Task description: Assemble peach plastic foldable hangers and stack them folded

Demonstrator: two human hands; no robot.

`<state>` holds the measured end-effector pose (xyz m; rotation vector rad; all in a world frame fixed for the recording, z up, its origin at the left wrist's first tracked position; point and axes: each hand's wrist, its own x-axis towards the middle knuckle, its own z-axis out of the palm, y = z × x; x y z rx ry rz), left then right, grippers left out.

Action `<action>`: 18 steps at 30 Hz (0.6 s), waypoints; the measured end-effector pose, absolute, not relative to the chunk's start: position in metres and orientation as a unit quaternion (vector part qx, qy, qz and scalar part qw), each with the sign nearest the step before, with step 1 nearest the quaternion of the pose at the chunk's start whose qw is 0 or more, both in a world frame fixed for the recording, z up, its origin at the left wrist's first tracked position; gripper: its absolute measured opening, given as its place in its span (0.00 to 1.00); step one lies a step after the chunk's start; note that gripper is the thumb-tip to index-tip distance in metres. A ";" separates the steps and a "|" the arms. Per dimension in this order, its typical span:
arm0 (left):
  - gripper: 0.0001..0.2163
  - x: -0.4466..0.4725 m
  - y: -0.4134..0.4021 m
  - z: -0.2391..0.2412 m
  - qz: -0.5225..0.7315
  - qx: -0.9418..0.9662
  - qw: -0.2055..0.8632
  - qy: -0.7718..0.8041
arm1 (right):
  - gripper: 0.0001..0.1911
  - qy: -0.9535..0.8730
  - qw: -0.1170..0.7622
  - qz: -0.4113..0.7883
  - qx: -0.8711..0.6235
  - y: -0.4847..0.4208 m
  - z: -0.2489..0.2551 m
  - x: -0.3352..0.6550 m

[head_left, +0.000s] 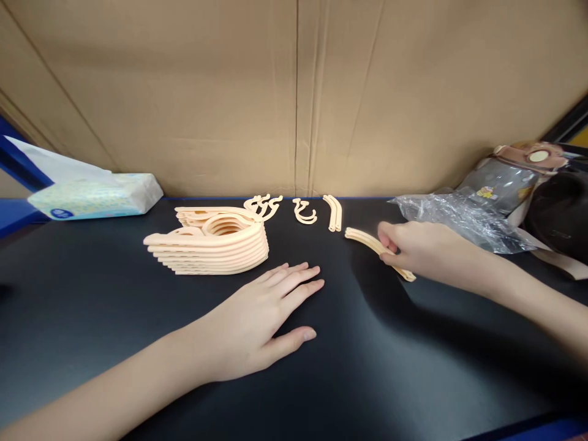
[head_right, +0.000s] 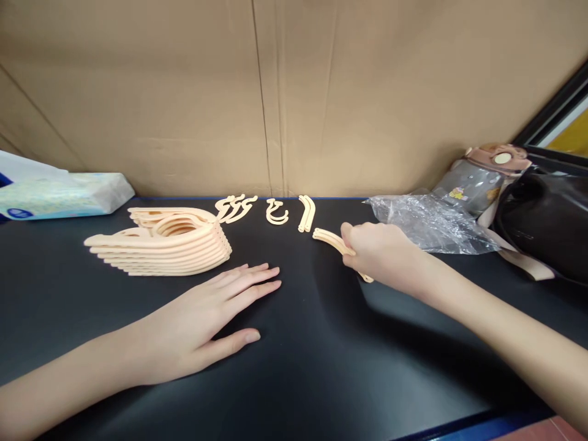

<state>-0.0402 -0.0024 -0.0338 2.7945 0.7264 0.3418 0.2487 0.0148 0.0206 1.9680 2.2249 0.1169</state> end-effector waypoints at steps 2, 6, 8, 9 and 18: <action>0.27 -0.040 -0.003 -0.033 0.118 0.952 0.119 0.255 | 0.09 0.771 0.068 0.017 0.633 0.004 0.019 0.246; 0.29 -0.038 -0.005 -0.030 0.128 0.943 0.115 0.287 | 0.07 0.847 -0.011 -0.053 0.529 -0.010 0.013 0.236; 0.27 -0.036 -0.005 -0.029 0.139 0.941 0.113 0.288 | 0.06 0.879 -0.032 -0.073 0.470 -0.013 0.010 0.230; 0.25 -0.035 -0.005 -0.028 0.144 0.942 0.113 0.283 | 0.06 0.892 -0.039 -0.079 0.444 -0.014 0.009 0.227; 0.14 -0.032 -0.005 -0.024 0.157 0.950 0.129 0.237 | 0.13 0.927 -0.073 -0.108 0.352 -0.013 -0.002 0.225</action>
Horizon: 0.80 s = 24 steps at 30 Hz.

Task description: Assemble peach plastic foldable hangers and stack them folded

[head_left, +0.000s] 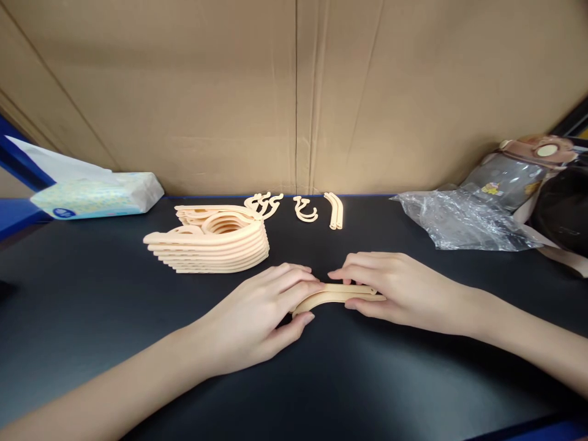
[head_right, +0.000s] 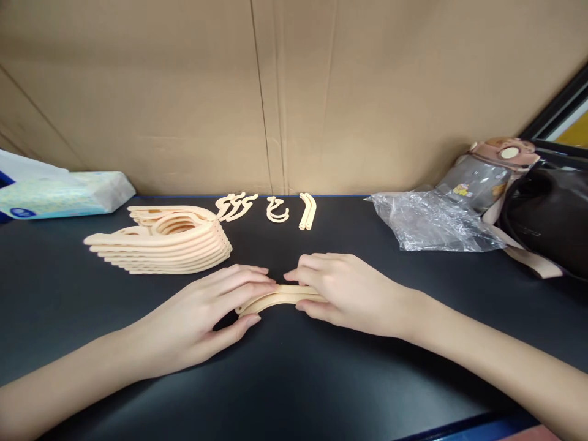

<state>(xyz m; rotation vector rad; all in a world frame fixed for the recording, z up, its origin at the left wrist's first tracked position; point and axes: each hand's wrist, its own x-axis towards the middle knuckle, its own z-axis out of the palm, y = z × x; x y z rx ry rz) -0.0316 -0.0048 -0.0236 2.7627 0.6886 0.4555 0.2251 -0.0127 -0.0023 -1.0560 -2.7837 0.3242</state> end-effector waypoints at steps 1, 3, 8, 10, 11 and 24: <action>0.14 -0.032 -0.005 -0.023 0.159 0.950 0.131 0.237 | 0.12 -0.929 0.071 0.110 -0.347 -0.012 -0.003 0.226; 0.15 -0.031 -0.006 -0.023 0.161 0.949 0.135 0.237 | 0.11 -0.929 0.069 0.119 -0.344 -0.012 -0.002 0.226; 0.17 -0.030 -0.004 -0.022 0.164 0.948 0.144 0.231 | 0.09 -0.921 0.078 0.143 -0.355 -0.013 -0.003 0.225; 0.17 -0.030 -0.003 -0.023 0.171 0.946 0.149 0.231 | 0.10 -0.918 0.083 0.154 -0.355 -0.013 -0.003 0.226; 0.17 -0.030 -0.003 -0.023 0.173 0.946 0.151 0.230 | 0.10 -0.918 0.086 0.157 -0.354 -0.013 -0.004 0.226; 0.17 -0.029 -0.003 -0.025 0.173 0.945 0.151 0.232 | 0.14 -0.918 0.104 0.166 -0.345 -0.008 -0.008 0.230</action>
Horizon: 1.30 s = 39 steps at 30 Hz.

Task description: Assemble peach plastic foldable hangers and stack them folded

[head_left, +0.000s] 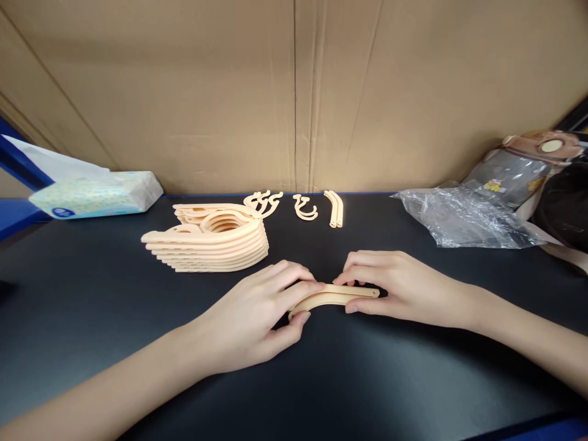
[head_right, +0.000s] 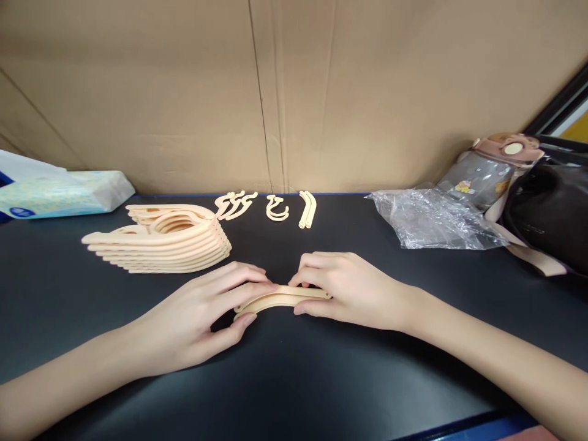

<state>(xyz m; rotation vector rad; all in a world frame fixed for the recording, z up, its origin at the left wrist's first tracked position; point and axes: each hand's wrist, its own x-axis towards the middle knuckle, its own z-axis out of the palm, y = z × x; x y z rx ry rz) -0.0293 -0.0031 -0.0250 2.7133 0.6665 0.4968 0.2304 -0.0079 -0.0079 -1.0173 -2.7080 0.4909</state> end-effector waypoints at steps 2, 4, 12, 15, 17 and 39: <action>0.17 -0.029 -0.003 -0.025 0.174 0.946 0.147 0.232 | 0.16 -0.919 0.105 0.166 -0.342 -0.007 -0.008 0.231; 0.17 -0.029 -0.003 -0.025 0.173 0.946 0.145 0.231 | 0.18 -0.913 0.118 0.172 -0.351 -0.007 -0.006 0.232; 0.15 -0.030 -0.004 -0.025 0.173 0.949 0.138 0.225 | 0.15 -0.870 0.210 0.092 -0.437 0.006 0.003 0.242; 0.15 -0.030 -0.003 -0.024 0.170 0.949 0.141 0.227 | 0.12 -0.875 0.208 0.047 -0.434 0.012 0.006 0.243; 0.15 -0.030 -0.003 -0.024 0.169 0.948 0.142 0.227 | 0.10 -0.880 0.198 0.010 -0.431 0.017 0.007 0.240; 0.15 -0.030 -0.004 -0.021 0.176 0.952 0.146 0.203 | 0.11 -0.902 0.091 -0.127 -0.401 0.107 -0.009 0.181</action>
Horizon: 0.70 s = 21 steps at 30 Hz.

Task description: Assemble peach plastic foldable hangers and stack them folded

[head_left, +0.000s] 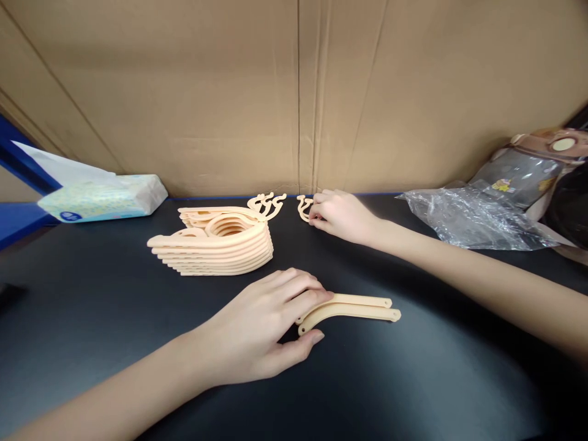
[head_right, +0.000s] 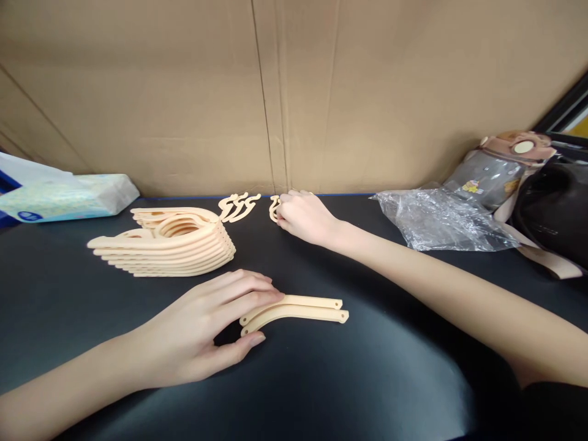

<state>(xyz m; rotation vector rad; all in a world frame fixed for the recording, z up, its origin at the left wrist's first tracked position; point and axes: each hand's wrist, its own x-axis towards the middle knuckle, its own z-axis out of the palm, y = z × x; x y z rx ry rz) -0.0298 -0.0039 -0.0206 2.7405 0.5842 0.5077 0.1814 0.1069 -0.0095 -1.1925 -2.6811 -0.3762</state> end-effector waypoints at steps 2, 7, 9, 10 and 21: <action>0.15 -0.030 -0.004 -0.021 0.177 0.952 0.149 0.199 | 0.11 -0.907 0.092 -0.118 -0.393 0.110 -0.009 0.182; 0.15 -0.032 -0.004 -0.021 0.173 0.953 0.154 0.198 | 0.10 -0.916 0.104 -0.100 -0.375 0.109 -0.009 0.185; 0.16 -0.032 -0.005 -0.021 0.172 0.952 0.155 0.200 | 0.09 -0.918 0.112 -0.093 -0.368 0.106 -0.009 0.186; 0.16 -0.032 -0.005 -0.021 0.172 0.952 0.155 0.201 | 0.09 -0.920 0.116 -0.090 -0.365 0.105 -0.009 0.187; 0.15 -0.033 -0.003 -0.025 0.209 0.943 0.122 0.227 | 0.08 -0.936 0.136 -0.047 -0.321 0.054 -0.012 0.199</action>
